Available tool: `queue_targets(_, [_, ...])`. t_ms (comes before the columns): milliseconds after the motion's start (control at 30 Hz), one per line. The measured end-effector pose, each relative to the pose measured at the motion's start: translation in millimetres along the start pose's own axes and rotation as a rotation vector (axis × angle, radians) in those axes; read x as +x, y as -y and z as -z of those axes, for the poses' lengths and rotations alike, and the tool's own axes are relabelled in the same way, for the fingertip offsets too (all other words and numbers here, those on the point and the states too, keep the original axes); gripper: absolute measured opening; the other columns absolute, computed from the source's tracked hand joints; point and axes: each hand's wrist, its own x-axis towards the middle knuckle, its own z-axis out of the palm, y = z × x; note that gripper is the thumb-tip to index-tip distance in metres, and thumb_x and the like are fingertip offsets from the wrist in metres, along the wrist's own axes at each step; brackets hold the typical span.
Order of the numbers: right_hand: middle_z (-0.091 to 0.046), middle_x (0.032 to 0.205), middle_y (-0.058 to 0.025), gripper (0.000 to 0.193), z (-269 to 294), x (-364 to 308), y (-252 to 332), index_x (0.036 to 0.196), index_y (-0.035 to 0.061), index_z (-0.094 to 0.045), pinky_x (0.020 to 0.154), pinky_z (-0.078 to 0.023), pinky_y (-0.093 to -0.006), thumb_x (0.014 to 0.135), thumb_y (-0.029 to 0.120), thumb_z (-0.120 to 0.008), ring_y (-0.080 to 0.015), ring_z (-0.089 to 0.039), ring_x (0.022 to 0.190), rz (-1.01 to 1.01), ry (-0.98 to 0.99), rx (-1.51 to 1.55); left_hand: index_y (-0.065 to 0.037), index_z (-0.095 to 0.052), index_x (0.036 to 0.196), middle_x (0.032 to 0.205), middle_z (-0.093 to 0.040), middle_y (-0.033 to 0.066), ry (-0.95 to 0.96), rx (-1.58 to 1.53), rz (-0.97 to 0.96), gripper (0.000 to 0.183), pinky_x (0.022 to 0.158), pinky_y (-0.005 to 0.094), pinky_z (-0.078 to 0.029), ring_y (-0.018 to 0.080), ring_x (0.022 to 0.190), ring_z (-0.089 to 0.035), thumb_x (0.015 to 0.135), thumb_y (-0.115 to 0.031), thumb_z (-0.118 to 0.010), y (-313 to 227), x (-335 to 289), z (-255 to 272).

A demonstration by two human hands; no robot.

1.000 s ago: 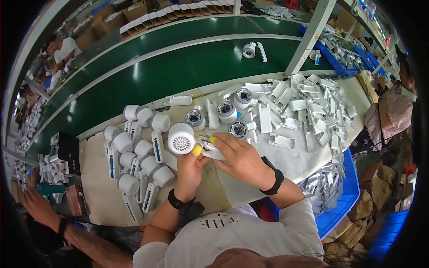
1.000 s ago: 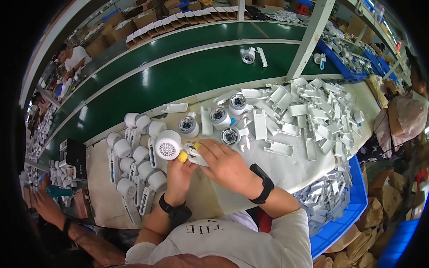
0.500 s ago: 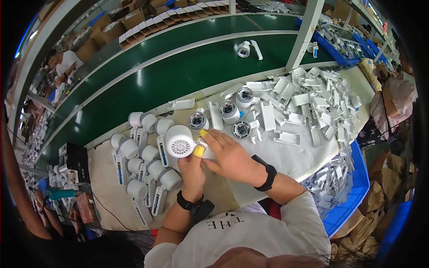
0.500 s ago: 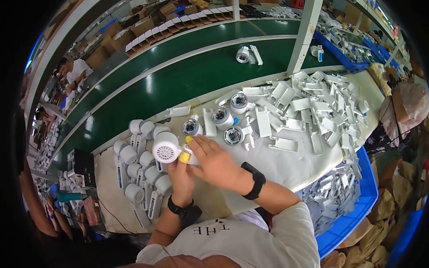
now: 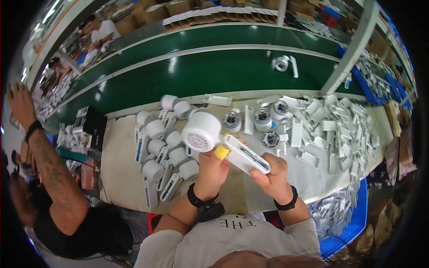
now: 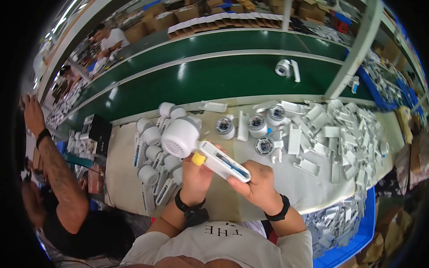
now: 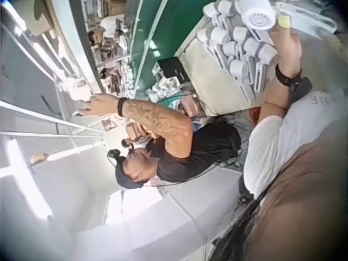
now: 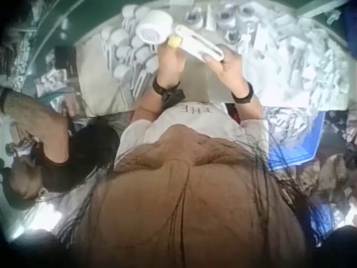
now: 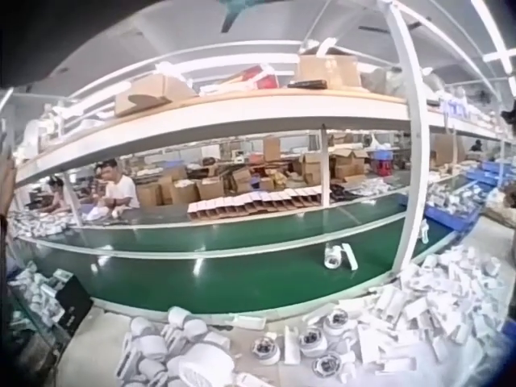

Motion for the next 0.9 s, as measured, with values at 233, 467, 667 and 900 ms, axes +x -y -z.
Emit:
queue_targets(233, [-0.057, 0.077, -0.0060, 0.034, -16, -18, -33, 0.108, 0.0017, -0.054, 0.062, -0.045, -0.0250, 0.080, 0.018, -0.064, -0.0146, -0.056, 0.070, -0.409, 0.482, 0.273, 0.000, -0.060, 0.099, 0.093, -0.063, 0.0090, 0.086, 0.714, 0.064, 0.021, 0.072, 0.0254, -0.047, 0.0137, 0.084, -0.059, 0.080, -0.008, -0.058, -31, -3, 25])
queue_targets(467, [-0.060, 0.079, -0.0054, 0.037, 68, 47, -18, 0.110, 0.0055, -0.056, 0.061, -0.046, -0.0258, 0.078, 0.020, -0.065, -0.0155, -0.057, 0.065, -0.046, 0.498, -0.137, 0.003, -0.053, 0.101, 0.080, -0.061, 0.0137, -0.329, 1.692, -0.413, 0.025, 0.061, 0.0322, -0.044, 0.0238, 0.070, -0.059, 0.077, -0.005, -0.053, -196, 45, 85])
queue_targets(667, [-0.063, 0.083, -0.0112, 0.032, 146, 151, -123, 0.101, 0.0026, -0.060, 0.070, -0.048, -0.0321, 0.075, 0.021, -0.063, -0.0243, -0.061, 0.078, -0.166, 0.024, -0.685, 0.003, -0.055, 0.085, 0.082, -0.057, 0.0256, -0.533, 2.353, 0.095, 0.021, 0.073, 0.0448, -0.043, 0.0420, 0.083, -0.054, 0.073, -0.014, -0.056, -251, 14, 287])
queue_targets(900, [-0.046, 0.118, -0.0275, 0.086, 148, 245, -278, 0.131, 0.0014, -0.024, 0.093, -0.039, -0.0425, 0.068, 0.042, -0.067, -0.0416, -0.047, 0.109, -0.684, -0.255, -0.680, 0.004, -0.050, 0.107, 0.099, -0.057, 0.0226, -0.011, 2.452, 0.196, 0.046, 0.077, 0.0395, -0.045, 0.0370, 0.090, -0.055, 0.071, -0.023, -0.059, -270, -11, 449])
